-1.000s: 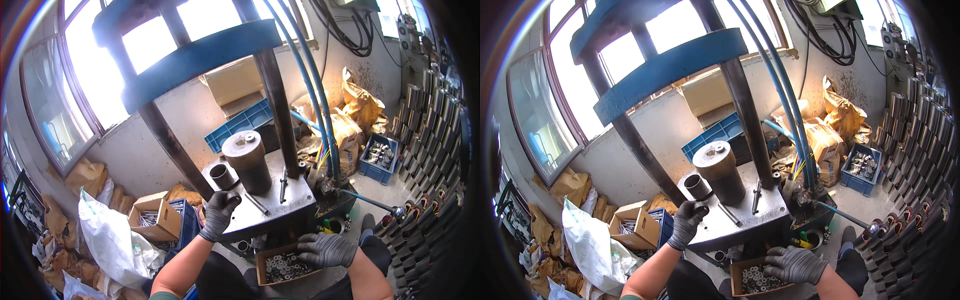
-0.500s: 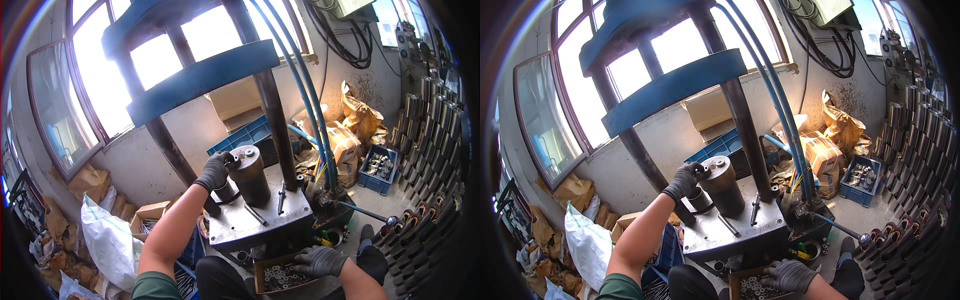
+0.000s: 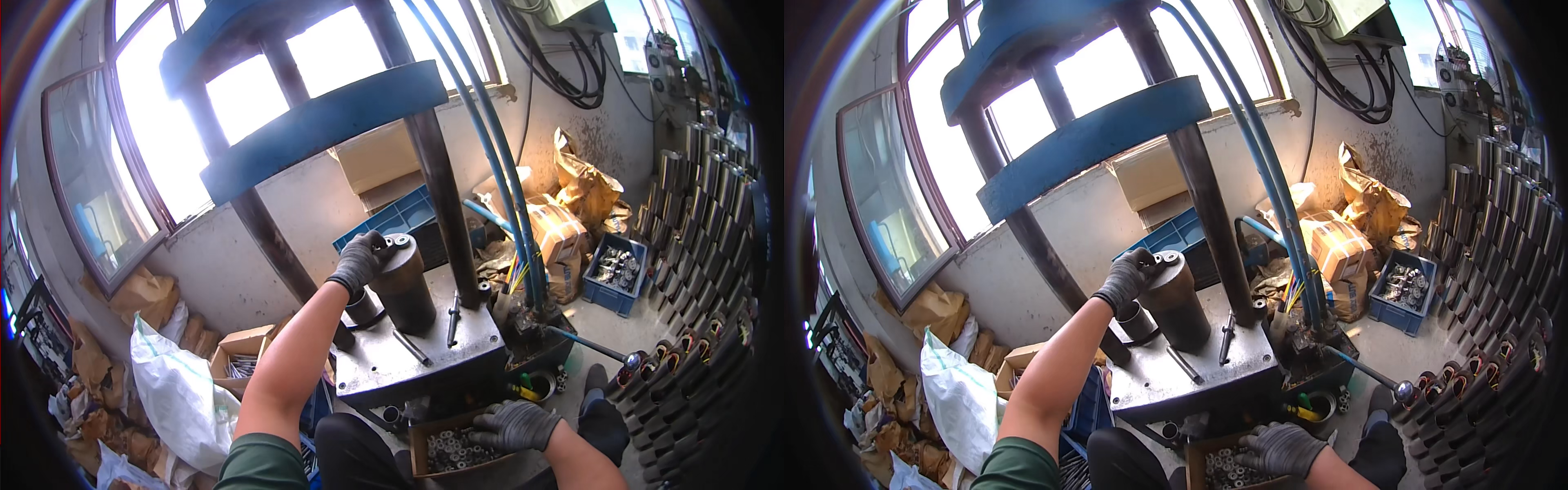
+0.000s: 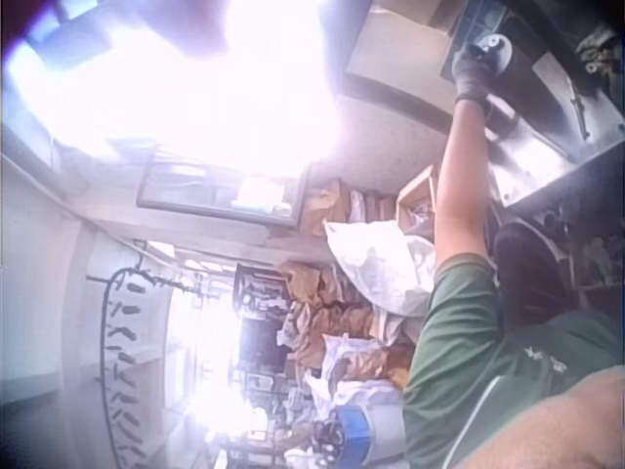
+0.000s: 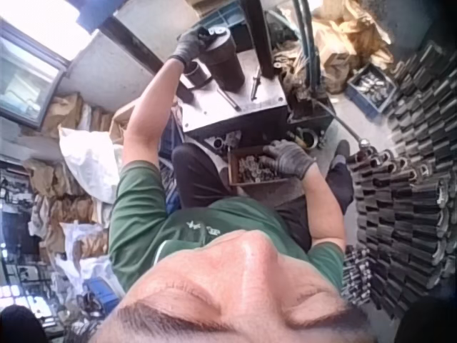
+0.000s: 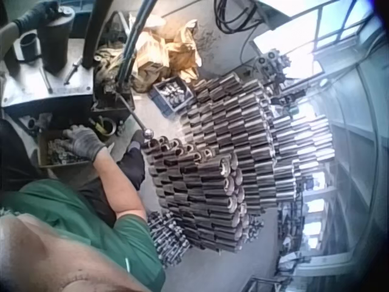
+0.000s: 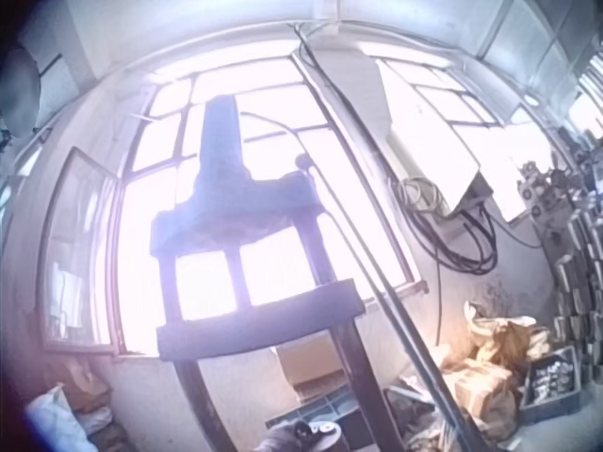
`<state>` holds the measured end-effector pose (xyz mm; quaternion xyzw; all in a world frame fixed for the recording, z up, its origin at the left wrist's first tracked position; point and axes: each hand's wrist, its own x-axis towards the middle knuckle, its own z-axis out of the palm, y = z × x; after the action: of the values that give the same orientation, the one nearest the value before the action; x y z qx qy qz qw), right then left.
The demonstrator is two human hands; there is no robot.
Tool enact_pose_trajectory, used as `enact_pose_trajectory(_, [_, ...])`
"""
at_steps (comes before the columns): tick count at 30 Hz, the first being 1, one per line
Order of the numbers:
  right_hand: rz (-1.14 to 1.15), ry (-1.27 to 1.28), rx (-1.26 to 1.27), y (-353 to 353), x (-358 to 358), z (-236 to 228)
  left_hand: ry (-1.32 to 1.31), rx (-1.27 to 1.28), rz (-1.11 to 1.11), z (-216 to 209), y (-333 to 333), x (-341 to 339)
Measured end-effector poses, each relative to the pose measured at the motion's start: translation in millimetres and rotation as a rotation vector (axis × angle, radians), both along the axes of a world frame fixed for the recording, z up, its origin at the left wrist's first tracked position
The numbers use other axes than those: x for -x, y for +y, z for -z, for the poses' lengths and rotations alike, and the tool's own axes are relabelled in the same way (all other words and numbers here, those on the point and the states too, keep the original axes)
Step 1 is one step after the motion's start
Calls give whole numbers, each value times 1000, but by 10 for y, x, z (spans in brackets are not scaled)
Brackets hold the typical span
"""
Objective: Using a hydraulic press to assemble or shape metal components in an industrial workshop.
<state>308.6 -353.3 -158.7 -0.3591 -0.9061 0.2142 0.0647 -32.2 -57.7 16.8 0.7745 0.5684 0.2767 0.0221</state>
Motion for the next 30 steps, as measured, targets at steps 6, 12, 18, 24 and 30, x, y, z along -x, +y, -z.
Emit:
enact_pose_trajectory(6, [19, 11, 9, -4, -28, -4, 64, -26, -66, -54, -110, -72])
enact_pose_trajectory(12, [50, 40, 8, 19, -79, -75, -161, -561, 92, 220, -466, -362])
enact_pose_trajectory(18, [40, 43, 6, 67, -88, 0, 303, 224, 145, 1290, -817, -1030])
enact_pose_trajectory(24, [84, 9, 51, 76, -97, 62, 279, 446, -111, 1927, -424, -1225])
enact_pose_trajectory(30, [89, 39, 51, 73, -131, 18, -61, 590, -152, 2073, -418, -1082])
